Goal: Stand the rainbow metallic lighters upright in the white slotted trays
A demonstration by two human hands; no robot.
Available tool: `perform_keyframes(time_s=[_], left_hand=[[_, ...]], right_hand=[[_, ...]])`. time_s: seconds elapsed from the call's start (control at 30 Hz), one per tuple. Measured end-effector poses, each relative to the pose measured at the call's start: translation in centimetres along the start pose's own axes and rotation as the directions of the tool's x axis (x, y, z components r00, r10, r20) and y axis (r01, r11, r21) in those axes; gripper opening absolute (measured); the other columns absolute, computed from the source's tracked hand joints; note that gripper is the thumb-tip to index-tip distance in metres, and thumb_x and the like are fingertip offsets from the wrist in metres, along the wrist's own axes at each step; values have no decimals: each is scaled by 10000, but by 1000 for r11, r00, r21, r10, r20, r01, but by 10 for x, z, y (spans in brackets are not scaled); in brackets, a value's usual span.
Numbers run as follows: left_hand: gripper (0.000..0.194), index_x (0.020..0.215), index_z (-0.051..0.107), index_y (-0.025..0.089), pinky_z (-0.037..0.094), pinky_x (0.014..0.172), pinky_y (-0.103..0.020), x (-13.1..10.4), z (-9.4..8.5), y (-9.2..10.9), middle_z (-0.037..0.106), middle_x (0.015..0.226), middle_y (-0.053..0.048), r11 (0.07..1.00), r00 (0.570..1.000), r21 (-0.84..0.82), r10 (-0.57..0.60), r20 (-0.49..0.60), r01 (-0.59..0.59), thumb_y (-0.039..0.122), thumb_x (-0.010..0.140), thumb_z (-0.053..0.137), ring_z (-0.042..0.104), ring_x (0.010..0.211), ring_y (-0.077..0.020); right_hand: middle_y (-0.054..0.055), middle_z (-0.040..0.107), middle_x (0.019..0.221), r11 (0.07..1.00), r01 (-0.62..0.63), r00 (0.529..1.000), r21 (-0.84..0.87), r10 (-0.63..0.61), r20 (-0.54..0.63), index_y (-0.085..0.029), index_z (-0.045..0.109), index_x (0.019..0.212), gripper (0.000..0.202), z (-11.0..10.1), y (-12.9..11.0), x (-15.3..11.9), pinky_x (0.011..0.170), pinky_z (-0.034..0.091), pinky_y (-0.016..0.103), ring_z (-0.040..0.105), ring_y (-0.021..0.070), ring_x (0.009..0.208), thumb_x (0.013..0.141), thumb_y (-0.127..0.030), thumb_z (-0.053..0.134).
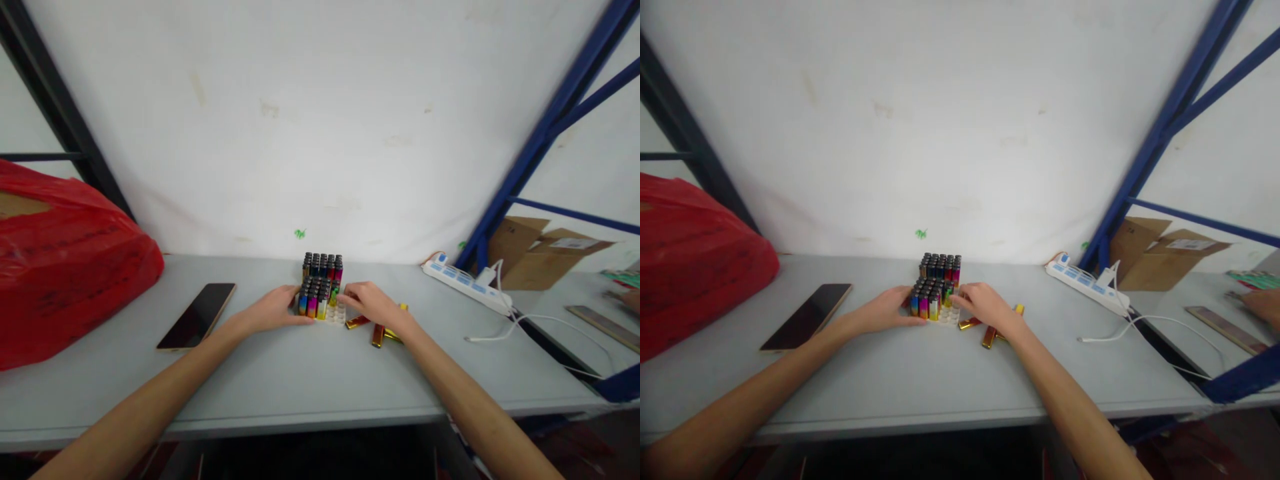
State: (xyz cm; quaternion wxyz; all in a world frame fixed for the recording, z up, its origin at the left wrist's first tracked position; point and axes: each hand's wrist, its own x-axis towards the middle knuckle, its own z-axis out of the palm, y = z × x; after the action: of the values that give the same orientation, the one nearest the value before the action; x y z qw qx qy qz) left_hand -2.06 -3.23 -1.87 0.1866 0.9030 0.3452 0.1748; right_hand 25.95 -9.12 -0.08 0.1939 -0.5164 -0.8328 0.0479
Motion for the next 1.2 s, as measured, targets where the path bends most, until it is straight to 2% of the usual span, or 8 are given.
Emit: perform_keyframes(time_s=[0.13, 0.27, 0.53, 0.73, 0.8, 0.9, 1.0, 1.2], left_hand=[[708, 1210, 669, 210, 520, 913, -374, 0, -1, 3, 729, 1186, -101, 1000, 1000, -5, -9, 6, 9, 735, 736, 719, 682, 1060, -322], [752, 1231, 664, 201, 517, 908, -376, 1, -1, 3, 725, 1183, -111, 1000, 1000, -2, -10, 16, 10, 764, 734, 698, 679, 1042, -319], [744, 1224, 658, 205, 518, 887, -372, 0, -3, 5, 720, 1170, -105, 1000, 1000, 0, -7, 23, 7, 765, 736, 696, 679, 1020, -313], [682, 1132, 676, 207, 522, 868, -365, 0, -2, 4, 736, 1125, -97, 1000, 1000, 12, -27, 14, 27, 760, 735, 695, 688, 1009, -316], [688, 1154, 674, 208, 525, 857, -362, 1, -2, 4, 737, 1138, -98, 1000, 1000, 10, -17, 19, 17, 757, 739, 694, 689, 1010, -316], [713, 1211, 666, 210, 525, 852, -364, 1, -3, 5, 737, 1150, -96, 1000, 1000, 0, 3, 23, -3, 748, 744, 697, 691, 1004, -315], [710, 1218, 671, 211, 524, 861, -367, 0, -5, 8, 734, 1159, -96, 1000, 1000, 6, -4, 30, 4, 744, 751, 693, 689, 1014, -318], [724, 1236, 658, 196, 526, 887, -377, 0, -4, 7, 729, 1176, -107, 1000, 999, 15, 1, 32, -1, 743, 762, 688, 685, 1044, -328]], right_hand=[[81, 705, 889, 1000, 20, 1000, 9, -20, -18, -176, 719, 938, 296, -21, 30, -14, 756, 443, 295, 618, 191, 778, 1037, -365, 514], [114, 726, 980, 996, -91, 993, -22, 92, 72, -164, 754, 999, 180, -36, 63, -27, 839, 482, 327, 663, 226, 880, 944, -295, 643], [78, 772, 872, 959, -276, 940, 64, 256, 226, -179, 765, 974, 169, -29, 81, -30, 686, 501, 271, 690, 208, 750, 845, -287, 748], [128, 745, 987, 985, -174, 985, -16, 174, 10, -158, 759, 1087, 243, -27, 69, -23, 794, 493, 293, 680, 197, 760, 983, -277, 575], [119, 729, 992, 984, -173, 983, 27, 175, -59, -163, 752, 1136, 296, -28, 64, -21, 817, 495, 311, 658, 169, 684, 1013, -308, 525], [85, 725, 995, 970, -150, 969, 193, 183, -165, -192, 754, 1114, 269, -27, 56, -17, 820, 499, 324, 660, 174, 727, 930, -363, 657], [62, 728, 930, 862, -125, 935, 492, 268, -231, -180, 737, 1008, 310, -20, 47, -13, 745, 497, 317, 642, 181, 743, 810, -416, 775], [38, 724, 876, 468, -135, 919, 874, 389, -66, -176, 762, 964, 399, -8, 29, -8, 756, 474, 308, 596, 151, 758, 665, -411, 881]])
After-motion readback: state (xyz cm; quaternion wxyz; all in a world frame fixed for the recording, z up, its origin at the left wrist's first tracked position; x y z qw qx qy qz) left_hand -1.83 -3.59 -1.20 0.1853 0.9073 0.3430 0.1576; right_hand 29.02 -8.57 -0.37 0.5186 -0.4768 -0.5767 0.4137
